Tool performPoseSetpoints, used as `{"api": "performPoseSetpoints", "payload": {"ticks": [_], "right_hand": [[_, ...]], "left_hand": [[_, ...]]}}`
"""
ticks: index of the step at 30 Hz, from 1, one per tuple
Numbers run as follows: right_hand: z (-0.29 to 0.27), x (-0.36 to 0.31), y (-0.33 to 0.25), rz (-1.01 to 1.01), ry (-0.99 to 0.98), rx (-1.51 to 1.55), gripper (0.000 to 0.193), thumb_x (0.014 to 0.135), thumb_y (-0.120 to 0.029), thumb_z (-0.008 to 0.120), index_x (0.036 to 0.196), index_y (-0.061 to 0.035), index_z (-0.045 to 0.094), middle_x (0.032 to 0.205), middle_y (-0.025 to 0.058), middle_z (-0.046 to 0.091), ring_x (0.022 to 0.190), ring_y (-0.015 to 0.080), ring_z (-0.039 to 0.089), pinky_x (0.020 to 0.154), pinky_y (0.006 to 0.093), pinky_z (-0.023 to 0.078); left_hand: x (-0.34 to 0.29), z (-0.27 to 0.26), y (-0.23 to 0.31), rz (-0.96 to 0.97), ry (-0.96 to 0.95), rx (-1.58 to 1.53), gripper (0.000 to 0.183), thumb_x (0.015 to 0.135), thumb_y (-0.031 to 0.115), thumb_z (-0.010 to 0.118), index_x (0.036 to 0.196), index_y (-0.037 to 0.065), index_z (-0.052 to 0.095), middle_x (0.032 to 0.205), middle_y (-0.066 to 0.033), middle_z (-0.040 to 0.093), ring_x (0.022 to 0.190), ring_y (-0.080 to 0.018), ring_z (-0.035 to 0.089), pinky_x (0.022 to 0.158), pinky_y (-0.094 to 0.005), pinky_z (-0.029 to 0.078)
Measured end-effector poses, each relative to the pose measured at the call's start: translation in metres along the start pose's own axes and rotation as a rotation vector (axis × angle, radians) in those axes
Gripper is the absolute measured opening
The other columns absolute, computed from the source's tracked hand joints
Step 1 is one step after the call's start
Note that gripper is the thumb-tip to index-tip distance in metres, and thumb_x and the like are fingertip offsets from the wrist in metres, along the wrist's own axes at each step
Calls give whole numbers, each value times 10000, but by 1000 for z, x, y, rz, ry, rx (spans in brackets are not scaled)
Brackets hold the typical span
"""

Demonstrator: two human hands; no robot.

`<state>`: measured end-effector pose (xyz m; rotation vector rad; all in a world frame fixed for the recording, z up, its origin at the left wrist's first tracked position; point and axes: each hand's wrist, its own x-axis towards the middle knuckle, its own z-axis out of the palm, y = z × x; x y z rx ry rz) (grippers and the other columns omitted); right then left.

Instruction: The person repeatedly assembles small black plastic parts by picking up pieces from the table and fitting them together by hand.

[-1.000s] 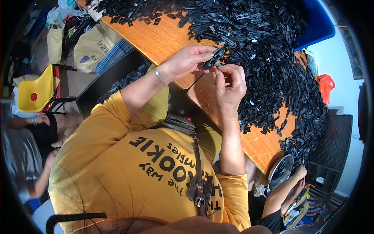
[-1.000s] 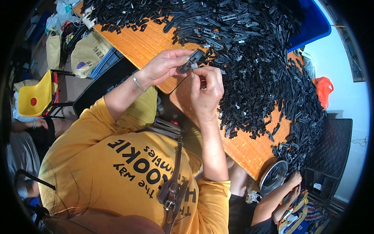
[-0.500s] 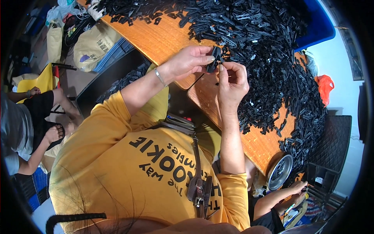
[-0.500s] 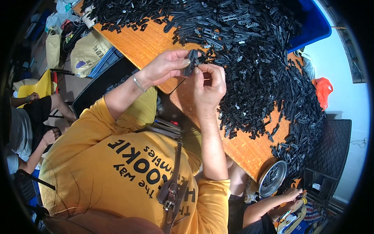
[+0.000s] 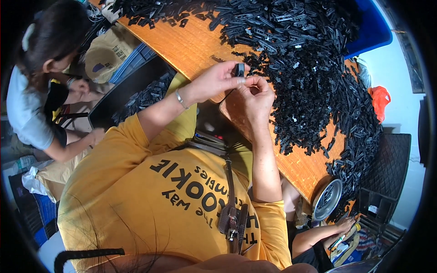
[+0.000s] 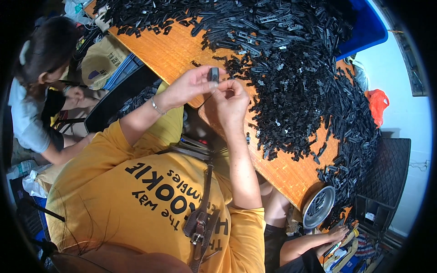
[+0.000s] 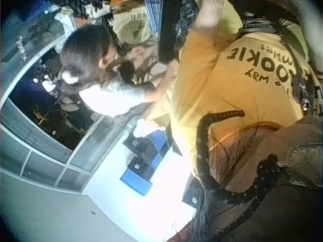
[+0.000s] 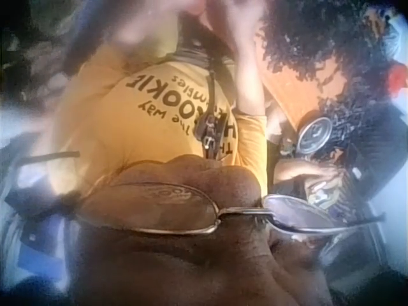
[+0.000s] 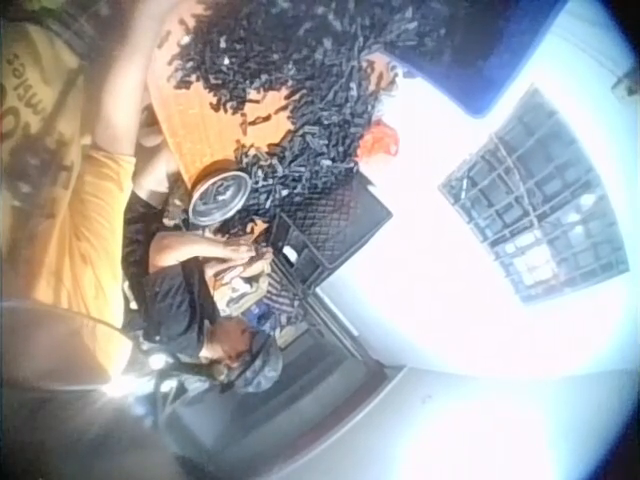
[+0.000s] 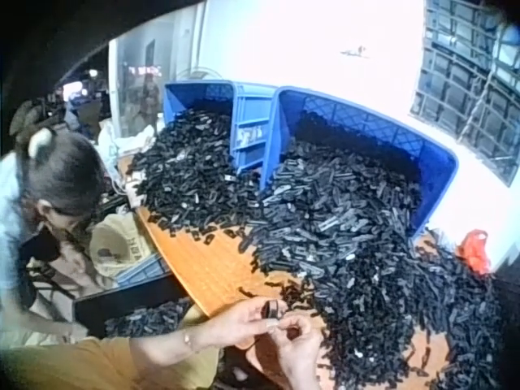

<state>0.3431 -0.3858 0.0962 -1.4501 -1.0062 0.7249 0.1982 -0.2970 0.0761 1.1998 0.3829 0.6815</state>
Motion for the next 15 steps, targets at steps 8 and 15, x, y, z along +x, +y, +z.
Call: {"api": "performPoseSetpoints", "payload": {"ticks": [8,15], "right_hand": [[34,-32,23,-3,-224,-232,310,746,-159,932,846,-50,659,800,84,668,695,227,663,653,358,540],[44,6,-10,-230,-355,-507,186,846,-143,843,943,-40,723,829,106,682,745,216,677,688,361,542]], "left_hand": [[-65,-6,18,-87,135,79,184,1034,69,625,1194,-16,593,1073,-31,666,1019,-79,642,869,-267,529],[-127,-125,26,-447,138,1024,248,994,201,692,1171,27,684,901,-35,696,824,-132,658,781,-269,509]]}}
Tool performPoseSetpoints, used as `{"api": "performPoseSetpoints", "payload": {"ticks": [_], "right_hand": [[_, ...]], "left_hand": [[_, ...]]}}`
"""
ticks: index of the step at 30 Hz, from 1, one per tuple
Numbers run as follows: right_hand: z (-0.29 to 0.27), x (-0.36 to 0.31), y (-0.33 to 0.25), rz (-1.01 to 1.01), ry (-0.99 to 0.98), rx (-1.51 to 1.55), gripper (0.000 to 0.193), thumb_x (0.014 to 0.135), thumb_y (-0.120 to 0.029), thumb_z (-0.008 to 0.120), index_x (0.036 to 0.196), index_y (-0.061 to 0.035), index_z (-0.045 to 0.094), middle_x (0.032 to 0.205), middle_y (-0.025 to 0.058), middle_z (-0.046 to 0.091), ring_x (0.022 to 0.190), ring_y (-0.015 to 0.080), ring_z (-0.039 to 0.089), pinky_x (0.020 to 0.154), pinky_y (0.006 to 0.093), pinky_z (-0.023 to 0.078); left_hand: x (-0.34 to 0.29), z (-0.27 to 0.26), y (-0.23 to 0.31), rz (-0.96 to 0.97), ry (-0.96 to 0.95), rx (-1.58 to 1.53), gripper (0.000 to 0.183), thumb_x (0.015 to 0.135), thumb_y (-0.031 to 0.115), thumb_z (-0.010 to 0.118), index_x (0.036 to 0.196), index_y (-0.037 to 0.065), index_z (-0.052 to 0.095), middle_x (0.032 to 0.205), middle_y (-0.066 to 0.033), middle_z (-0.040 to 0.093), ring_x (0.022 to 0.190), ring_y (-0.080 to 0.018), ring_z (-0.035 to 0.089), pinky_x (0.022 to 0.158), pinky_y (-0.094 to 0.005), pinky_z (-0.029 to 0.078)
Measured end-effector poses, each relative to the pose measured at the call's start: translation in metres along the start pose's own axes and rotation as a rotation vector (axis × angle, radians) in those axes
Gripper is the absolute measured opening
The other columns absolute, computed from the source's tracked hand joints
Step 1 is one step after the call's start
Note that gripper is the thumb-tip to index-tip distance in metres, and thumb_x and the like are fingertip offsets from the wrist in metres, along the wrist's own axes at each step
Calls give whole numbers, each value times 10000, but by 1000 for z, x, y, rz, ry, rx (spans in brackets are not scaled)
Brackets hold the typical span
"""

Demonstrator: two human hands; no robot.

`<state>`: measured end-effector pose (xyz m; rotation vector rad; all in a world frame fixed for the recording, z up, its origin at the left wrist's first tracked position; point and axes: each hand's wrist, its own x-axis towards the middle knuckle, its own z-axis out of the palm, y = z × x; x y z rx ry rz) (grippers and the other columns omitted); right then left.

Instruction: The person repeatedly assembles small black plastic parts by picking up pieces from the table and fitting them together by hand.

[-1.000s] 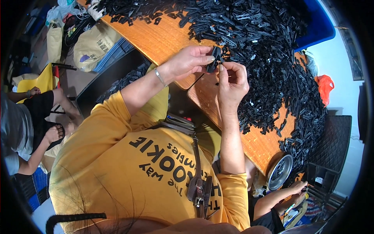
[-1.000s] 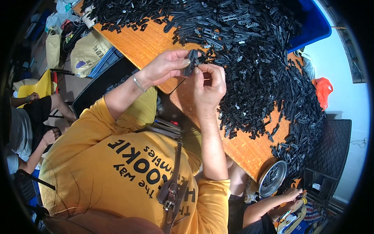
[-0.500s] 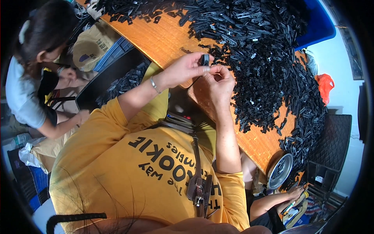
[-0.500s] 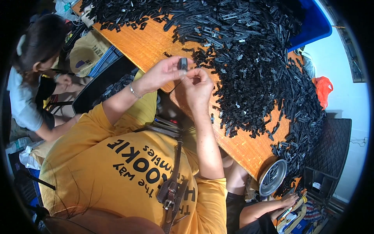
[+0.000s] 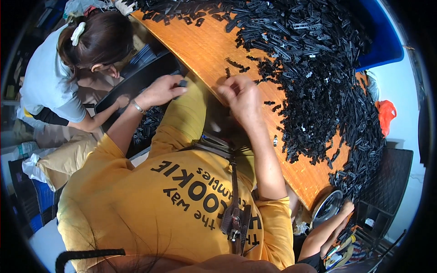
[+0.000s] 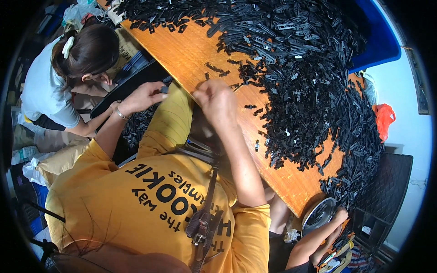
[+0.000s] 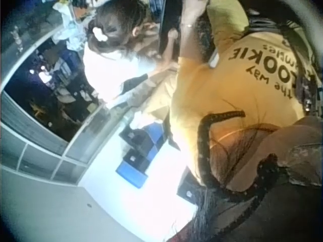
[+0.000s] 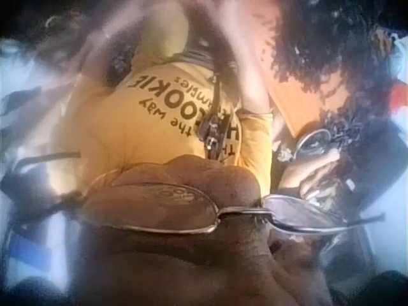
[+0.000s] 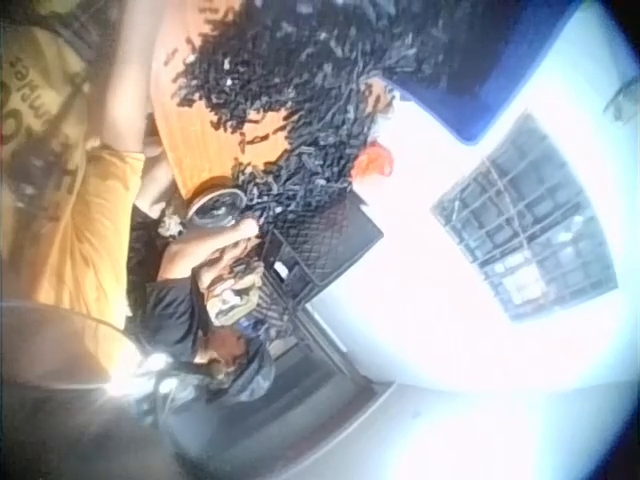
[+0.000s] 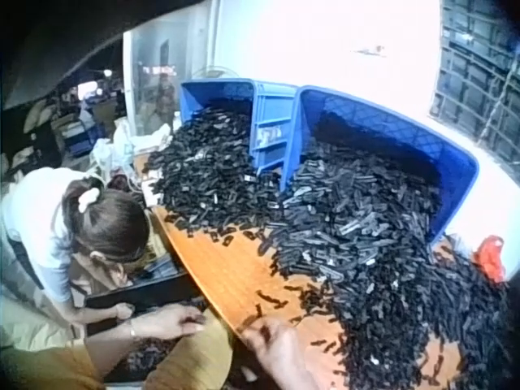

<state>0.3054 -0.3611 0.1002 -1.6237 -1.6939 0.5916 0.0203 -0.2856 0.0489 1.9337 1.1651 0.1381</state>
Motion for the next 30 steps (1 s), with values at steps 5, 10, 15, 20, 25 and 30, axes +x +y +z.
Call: {"api": "performPoseSetpoints", "payload": {"ticks": [5,10,15,20,25,30], "right_hand": [[-7,51,27,-78,138,-408,175,849,-105,768,1011,-53,730,1044,169,677,867,381,713,742,488,576],[4,71,39,9,-29,-555,222,825,-147,793,1018,-61,724,1044,174,679,886,400,710,763,487,579],[-9,66,49,26,40,-419,166,840,-139,769,983,-79,712,1062,190,692,902,388,714,793,469,577],[-24,54,58,-4,208,-303,166,836,-84,778,970,-61,682,1005,181,692,893,396,699,781,471,564],[-34,40,71,20,278,-151,228,826,-49,807,1008,-33,671,941,164,691,837,345,702,760,432,563],[-37,29,70,130,358,6,201,866,-69,802,1024,-27,687,899,147,716,766,279,718,711,374,572]], "left_hand": [[-8,-14,-6,131,351,414,283,905,236,759,1117,51,731,923,-139,726,830,-288,705,722,-360,533],[62,-25,75,320,570,192,162,927,186,730,1014,50,719,904,-142,712,777,-281,713,678,-382,549],[172,-4,109,491,597,142,210,930,186,722,1080,40,713,1011,-130,707,856,-313,721,780,-411,577],[212,13,147,592,557,340,266,883,187,764,1109,50,732,1069,-136,671,1040,-334,667,901,-430,548],[226,24,155,566,483,514,279,853,178,780,1086,32,734,1076,-159,679,1079,-351,660,942,-439,541],[222,23,147,570,517,444,269,865,170,751,1099,38,739,1064,-174,707,1021,-390,678,910,-461,553]]}}
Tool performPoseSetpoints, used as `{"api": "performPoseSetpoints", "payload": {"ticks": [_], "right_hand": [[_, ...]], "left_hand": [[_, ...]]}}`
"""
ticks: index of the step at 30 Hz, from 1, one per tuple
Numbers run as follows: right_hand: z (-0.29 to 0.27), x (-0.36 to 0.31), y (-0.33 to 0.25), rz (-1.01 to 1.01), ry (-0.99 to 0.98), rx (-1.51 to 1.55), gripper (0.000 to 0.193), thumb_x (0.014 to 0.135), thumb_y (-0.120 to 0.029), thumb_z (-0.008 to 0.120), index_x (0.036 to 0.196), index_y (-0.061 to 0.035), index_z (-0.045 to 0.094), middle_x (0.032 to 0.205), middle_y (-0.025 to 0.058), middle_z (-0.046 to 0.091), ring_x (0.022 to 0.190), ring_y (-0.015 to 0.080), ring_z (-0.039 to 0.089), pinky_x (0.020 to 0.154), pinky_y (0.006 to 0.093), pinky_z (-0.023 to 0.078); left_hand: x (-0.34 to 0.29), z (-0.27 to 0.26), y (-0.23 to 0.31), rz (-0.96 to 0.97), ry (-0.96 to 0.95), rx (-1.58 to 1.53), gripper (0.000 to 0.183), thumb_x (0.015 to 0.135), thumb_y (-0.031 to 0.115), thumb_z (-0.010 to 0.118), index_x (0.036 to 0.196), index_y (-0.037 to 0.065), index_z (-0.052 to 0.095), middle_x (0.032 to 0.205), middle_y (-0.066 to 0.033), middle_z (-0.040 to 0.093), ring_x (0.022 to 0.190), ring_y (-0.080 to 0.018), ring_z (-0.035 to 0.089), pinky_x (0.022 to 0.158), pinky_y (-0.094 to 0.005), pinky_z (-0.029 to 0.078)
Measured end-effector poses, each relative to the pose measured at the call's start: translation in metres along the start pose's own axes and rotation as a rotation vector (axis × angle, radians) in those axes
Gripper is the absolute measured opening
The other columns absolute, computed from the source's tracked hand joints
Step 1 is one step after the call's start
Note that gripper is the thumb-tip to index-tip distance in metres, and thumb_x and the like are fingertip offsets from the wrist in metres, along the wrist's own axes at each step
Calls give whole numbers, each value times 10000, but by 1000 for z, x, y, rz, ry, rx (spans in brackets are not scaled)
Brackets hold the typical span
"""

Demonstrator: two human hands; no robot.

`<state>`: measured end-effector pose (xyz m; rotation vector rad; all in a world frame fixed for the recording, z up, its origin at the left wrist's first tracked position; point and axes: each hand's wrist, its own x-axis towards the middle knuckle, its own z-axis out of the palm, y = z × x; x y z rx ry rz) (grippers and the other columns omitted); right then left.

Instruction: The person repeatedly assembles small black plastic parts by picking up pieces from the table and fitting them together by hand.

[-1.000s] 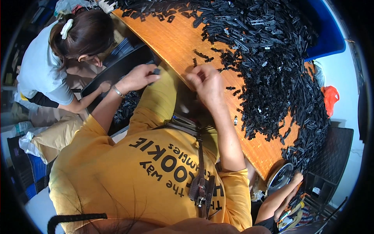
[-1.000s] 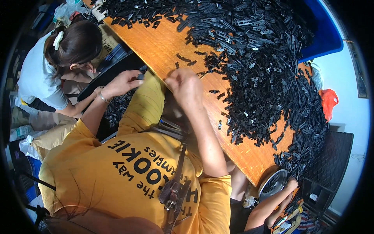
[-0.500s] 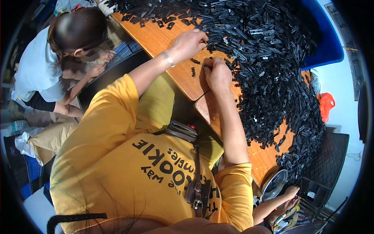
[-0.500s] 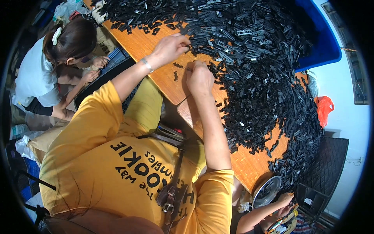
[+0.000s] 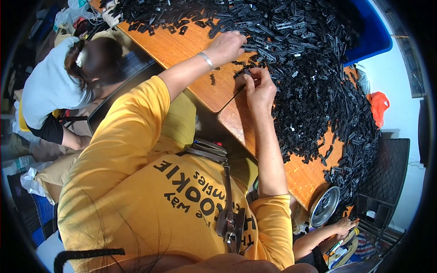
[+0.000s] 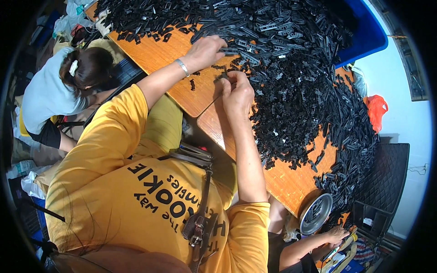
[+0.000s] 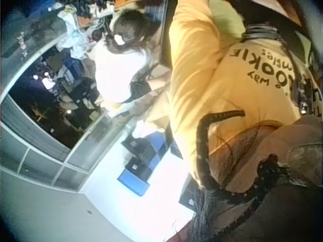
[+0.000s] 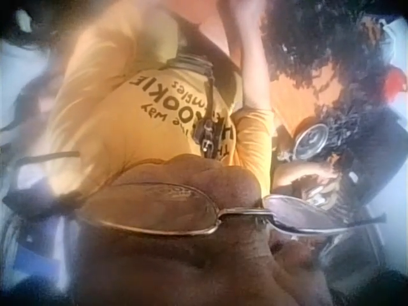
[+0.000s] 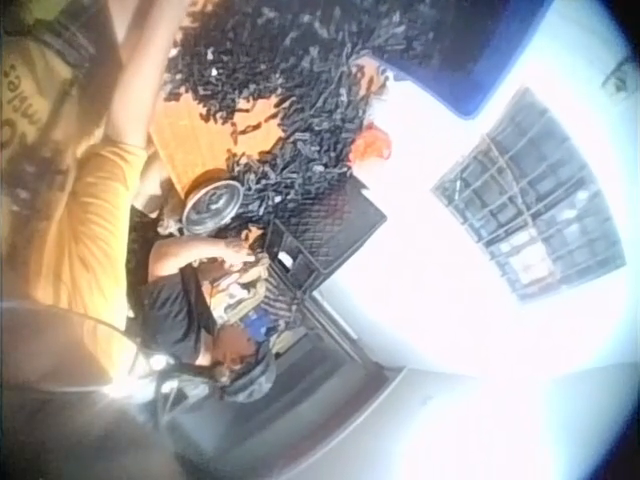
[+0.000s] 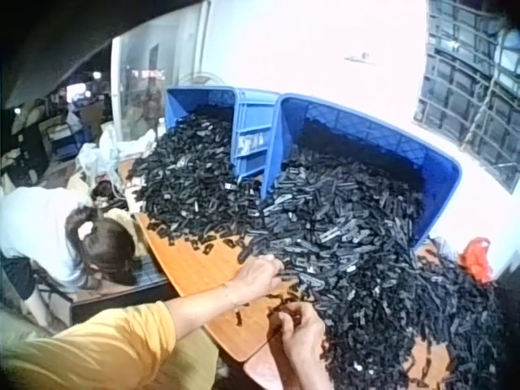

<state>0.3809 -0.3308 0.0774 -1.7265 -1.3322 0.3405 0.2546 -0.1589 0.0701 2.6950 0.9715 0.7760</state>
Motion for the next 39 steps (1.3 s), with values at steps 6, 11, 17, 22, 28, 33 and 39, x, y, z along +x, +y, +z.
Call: {"api": "performPoseSetpoints", "payload": {"ticks": [6,11,17,22,28,33,39], "right_hand": [[-3,2,-4,-102,198,157,95,918,-35,768,978,-16,696,845,89,718,705,155,700,651,301,566],[-12,0,-32,-266,314,163,124,879,9,782,953,0,682,868,103,682,726,185,701,642,299,573],[-20,-8,-44,-420,343,118,160,839,51,790,933,-14,678,920,110,665,746,204,675,627,296,576],[-22,-10,-45,-442,344,109,168,831,61,791,926,-17,677,936,112,657,750,204,667,622,290,575],[-23,-13,-44,-440,334,123,169,829,70,787,925,-20,682,935,110,658,757,199,672,619,284,574],[-24,-15,-45,-433,315,128,153,840,70,781,938,-11,696,933,107,672,748,189,683,621,279,578],[-29,-12,-34,-363,215,247,138,848,64,780,934,-9,700,949,98,687,760,182,695,632,268,569]], "left_hand": [[-27,-19,19,-437,-55,-992,316,1027,228,652,1254,10,677,1054,-98,765,847,-179,737,735,-292,578],[-54,-43,47,-577,-260,-1601,325,1080,245,593,1308,16,624,1067,-59,739,873,-101,720,760,-221,587],[-60,-43,54,-479,-274,-1756,301,1087,246,584,1292,33,639,1132,-48,720,949,-112,715,809,-237,601],[-60,-48,59,-477,-229,-1681,298,1083,248,592,1289,41,651,1145,-34,718,1023,-105,691,877,-277,583],[-61,-50,61,-470,-231,-1660,279,1076,243,606,1265,47,668,1138,-26,717,1026,-104,685,875,-277,576],[-62,-48,57,-489,-248,-1675,281,1067,239,622,1265,45,669,1107,-24,723,968,-94,696,826,-244,583],[-62,-53,55,-554,-281,-1620,340,1050,259,650,1302,32,672,1050,-25,734,812,-83,707,709,-194,573]]}}
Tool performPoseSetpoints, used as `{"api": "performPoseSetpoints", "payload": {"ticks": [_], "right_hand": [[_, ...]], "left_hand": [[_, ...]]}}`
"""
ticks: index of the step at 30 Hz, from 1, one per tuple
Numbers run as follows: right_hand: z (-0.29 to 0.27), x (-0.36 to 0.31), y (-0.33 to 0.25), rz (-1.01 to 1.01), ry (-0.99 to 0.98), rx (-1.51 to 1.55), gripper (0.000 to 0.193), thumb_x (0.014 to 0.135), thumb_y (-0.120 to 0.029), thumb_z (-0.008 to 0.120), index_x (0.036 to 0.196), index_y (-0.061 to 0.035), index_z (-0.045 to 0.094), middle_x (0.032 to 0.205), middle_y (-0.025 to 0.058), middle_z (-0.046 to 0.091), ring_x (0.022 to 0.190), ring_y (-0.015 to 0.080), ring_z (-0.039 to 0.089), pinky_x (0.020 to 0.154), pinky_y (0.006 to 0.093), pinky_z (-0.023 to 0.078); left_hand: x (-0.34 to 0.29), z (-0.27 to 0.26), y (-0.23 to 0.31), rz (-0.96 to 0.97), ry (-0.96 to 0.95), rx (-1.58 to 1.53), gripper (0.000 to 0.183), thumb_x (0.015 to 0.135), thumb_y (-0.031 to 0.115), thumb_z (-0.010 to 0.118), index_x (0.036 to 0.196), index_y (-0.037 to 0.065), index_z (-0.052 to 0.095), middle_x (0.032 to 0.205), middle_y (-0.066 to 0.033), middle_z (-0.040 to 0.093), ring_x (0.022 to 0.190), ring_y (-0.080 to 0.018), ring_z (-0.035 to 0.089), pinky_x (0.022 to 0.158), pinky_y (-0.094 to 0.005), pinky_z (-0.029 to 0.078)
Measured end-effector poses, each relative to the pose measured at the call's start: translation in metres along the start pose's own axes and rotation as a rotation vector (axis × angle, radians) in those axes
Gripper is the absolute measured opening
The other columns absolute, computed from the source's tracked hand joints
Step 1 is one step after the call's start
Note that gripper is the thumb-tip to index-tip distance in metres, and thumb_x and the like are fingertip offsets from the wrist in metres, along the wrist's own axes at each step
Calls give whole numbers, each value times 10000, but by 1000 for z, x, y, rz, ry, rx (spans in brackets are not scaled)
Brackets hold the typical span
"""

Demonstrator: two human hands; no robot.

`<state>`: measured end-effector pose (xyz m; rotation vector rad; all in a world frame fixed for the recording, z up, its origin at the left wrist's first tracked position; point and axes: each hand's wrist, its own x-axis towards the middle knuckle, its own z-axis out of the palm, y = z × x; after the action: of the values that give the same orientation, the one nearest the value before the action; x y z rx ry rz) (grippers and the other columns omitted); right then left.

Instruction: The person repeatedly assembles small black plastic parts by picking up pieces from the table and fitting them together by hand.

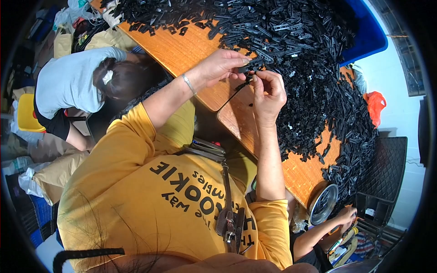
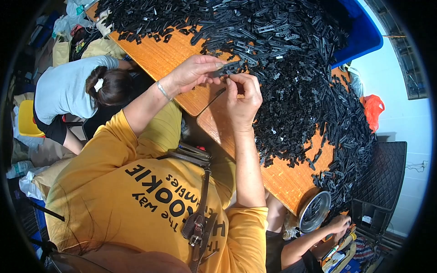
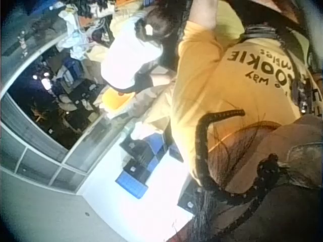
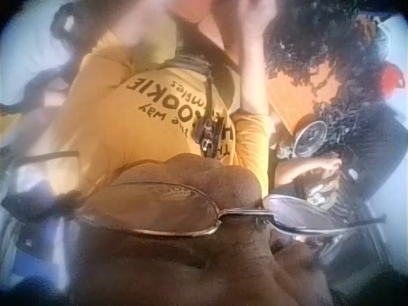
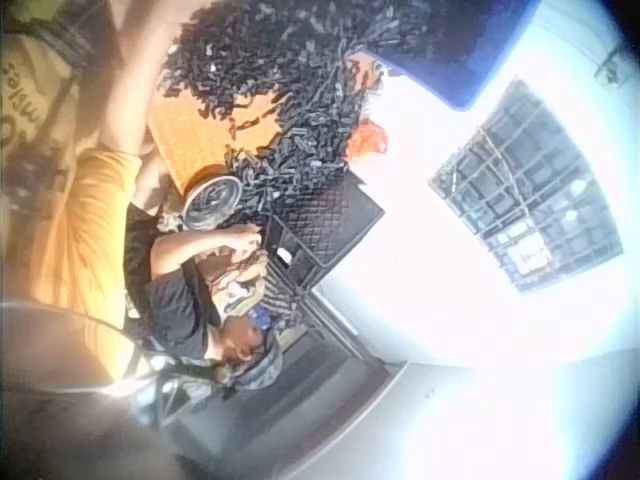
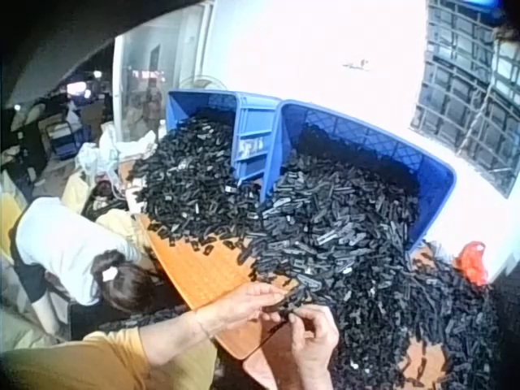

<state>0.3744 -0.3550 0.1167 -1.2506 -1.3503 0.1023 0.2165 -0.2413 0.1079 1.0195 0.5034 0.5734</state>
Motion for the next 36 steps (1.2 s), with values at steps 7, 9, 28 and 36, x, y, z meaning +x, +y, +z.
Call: {"api": "performPoseSetpoints", "payload": {"ticks": [7,9,28,36], "right_hand": [[-13,7,-3,-72,-173,-42,158,829,67,786,933,-15,700,934,102,684,754,193,691,634,279,558],[-16,10,-7,-71,-225,-71,172,818,71,788,934,-23,703,926,99,682,759,200,690,637,293,555],[5,-17,-20,499,-523,-83,256,812,-61,870,1016,-22,720,925,84,723,739,176,693,658,308,547],[74,-66,-25,503,-658,-76,283,784,-198,894,932,-43,709,819,150,708,725,296,695,675,416,542]], "left_hand": [[-2,-1,0,-6,-37,79,329,1039,278,660,1252,34,719,905,-5,738,688,-60,680,533,-154,440],[-4,1,4,-12,-41,105,323,1038,278,659,1241,35,722,894,-5,736,674,-59,676,525,-154,438],[-67,-10,-27,154,-9,373,324,945,-41,659,1268,-34,636,1098,-51,714,988,-99,680,890,-253,563],[-140,-49,-19,104,149,439,368,935,-83,642,1297,-20,629,1109,-29,704,1000,-64,654,894,-236,536]]}}
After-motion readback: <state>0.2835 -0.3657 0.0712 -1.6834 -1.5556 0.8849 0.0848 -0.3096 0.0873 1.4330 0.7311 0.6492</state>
